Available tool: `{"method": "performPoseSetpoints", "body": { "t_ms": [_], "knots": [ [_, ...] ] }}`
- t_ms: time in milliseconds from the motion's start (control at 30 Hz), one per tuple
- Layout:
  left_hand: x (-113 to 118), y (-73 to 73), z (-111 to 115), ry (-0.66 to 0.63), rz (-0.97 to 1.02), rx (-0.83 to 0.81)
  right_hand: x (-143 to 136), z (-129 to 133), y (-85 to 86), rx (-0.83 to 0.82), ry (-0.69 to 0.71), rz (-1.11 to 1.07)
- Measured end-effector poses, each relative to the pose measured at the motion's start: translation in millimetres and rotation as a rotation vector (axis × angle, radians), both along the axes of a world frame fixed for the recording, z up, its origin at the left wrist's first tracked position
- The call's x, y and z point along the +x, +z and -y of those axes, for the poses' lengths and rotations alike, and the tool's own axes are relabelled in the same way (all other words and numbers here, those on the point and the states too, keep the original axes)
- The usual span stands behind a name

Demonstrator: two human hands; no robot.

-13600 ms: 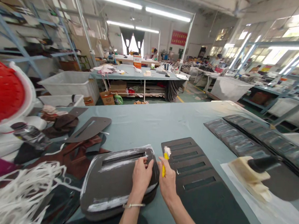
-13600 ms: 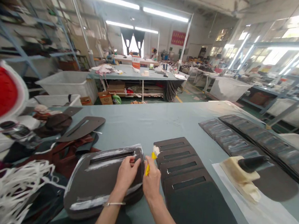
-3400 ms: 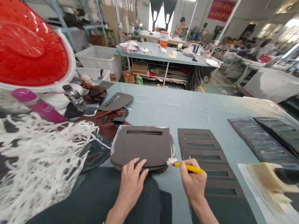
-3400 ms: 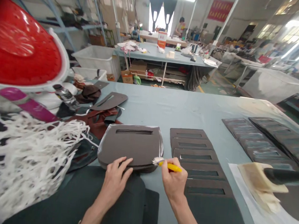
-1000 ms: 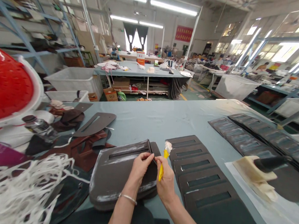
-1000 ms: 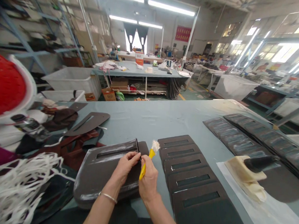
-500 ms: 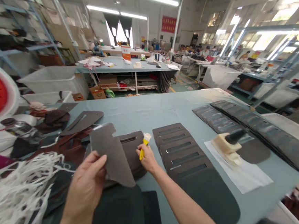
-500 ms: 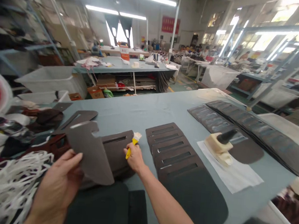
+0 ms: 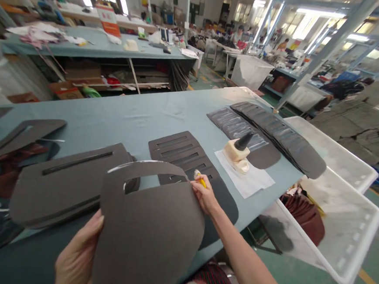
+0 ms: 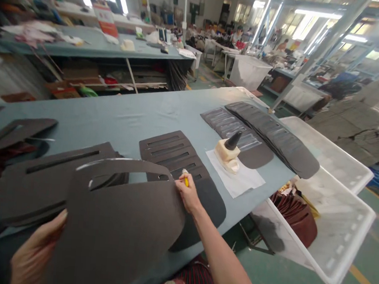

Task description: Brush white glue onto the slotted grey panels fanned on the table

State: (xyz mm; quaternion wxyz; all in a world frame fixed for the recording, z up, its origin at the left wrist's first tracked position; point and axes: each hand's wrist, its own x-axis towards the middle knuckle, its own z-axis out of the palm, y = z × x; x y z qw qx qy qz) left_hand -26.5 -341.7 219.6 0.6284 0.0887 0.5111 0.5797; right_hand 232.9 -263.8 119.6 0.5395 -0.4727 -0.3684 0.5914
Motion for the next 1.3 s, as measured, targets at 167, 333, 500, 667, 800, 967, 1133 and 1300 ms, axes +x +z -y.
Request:
{"method": "performPoseSetpoints", "body": {
  "t_ms": [167,333,500,667,800,967,1133,1300],
  "knots": [
    [50,-69.5,8,-0.160,-0.021,-0.039,108,34,-38.7,-0.005,-0.141,0.587],
    [87,-153.4,22,-0.368,-0.368,-0.144,164,40,-69.4,0.029,-0.176,1.098],
    [110,-201.6,27,-0.313,-0.668,-0.177,176,34,-92.9,0.043,-0.210,1.294],
    [114,-220.6,23,-0.282,-0.881,-0.247,179,30,-109.5,0.004,-0.216,1.369],
    [114,-221.0,23,-0.334,-1.025,-0.263,182,28,-114.5,-0.018,-0.200,1.388],
    [120,-206.9,21,-0.384,-1.169,-0.252,182,26,-116.4,-0.062,-0.170,1.437],
    [126,-196.9,18,-0.398,-1.257,-0.252,178,22,-113.8,-0.118,-0.107,1.551],
    [129,-194.4,22,-0.396,-1.272,-0.252,179,19,-108.9,-0.146,-0.077,1.618]
  ]
}}
